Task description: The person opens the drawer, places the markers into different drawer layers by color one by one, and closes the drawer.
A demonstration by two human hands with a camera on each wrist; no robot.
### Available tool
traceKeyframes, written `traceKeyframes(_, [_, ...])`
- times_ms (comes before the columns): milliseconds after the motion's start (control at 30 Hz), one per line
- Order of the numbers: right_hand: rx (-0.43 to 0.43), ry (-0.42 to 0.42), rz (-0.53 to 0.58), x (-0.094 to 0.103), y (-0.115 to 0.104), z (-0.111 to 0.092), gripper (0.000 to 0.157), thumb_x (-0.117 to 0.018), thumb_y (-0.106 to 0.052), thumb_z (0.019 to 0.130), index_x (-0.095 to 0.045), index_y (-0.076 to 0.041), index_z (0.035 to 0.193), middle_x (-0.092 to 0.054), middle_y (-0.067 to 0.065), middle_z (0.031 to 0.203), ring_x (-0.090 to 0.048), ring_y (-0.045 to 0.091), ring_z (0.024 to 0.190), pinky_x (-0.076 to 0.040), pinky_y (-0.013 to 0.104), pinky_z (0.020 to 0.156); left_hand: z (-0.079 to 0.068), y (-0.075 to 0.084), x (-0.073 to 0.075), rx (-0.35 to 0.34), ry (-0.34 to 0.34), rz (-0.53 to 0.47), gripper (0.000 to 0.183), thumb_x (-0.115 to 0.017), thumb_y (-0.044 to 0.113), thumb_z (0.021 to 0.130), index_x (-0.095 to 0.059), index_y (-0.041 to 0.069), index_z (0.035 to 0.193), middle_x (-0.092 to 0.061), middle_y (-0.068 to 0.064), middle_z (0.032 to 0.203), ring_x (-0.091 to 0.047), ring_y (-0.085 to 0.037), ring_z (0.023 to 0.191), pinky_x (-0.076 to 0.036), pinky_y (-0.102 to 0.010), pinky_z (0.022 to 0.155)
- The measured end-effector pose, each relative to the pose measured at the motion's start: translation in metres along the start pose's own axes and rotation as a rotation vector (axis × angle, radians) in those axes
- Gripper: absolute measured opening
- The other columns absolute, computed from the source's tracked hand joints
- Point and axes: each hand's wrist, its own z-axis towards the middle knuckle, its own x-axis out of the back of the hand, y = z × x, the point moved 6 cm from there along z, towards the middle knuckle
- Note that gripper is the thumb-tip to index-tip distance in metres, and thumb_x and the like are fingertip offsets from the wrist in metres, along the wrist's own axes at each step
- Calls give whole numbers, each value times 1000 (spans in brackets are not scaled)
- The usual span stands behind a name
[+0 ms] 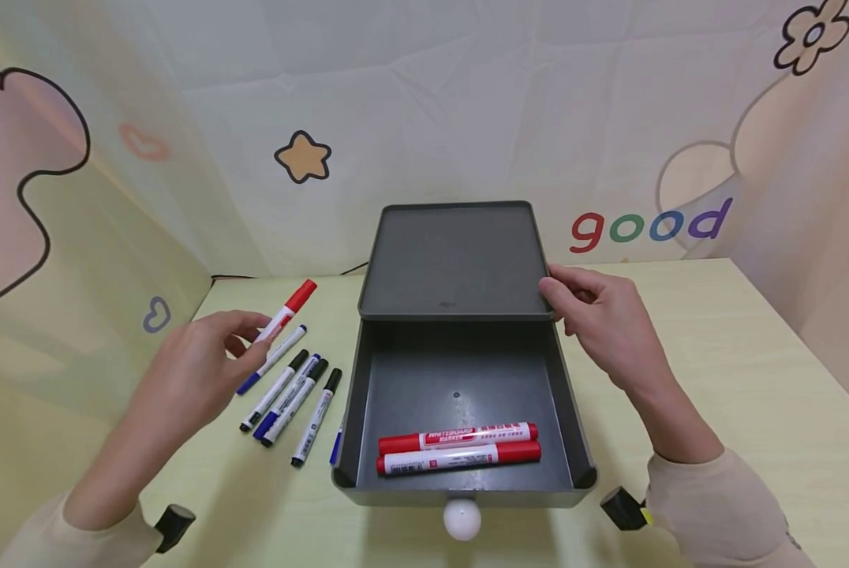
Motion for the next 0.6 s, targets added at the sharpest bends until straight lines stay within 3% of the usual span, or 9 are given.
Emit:
traceKeyframes(333, [5, -4, 7, 0, -1, 1, 46, -60, -27, 106, -59, 1, 142, -59, 7, 75, -54, 16, 68, -39, 27, 59, -15, 40, 12, -91, 23, 5, 26, -67, 4, 91, -77, 10, 115, -69, -1, 92, -55, -16, 61, -43, -32, 50])
traceKeyframes(600, [0, 2, 1, 0, -1, 0, 46, -60, -28, 106, -60, 1, 142, -59, 8, 76, -54, 15, 68, -39, 27, 59, -17, 67, 14, -143, 6, -10, 26, -68, 4, 92, -77, 11, 115, -69, 0, 94, -54, -15, 60, -44, -32, 50])
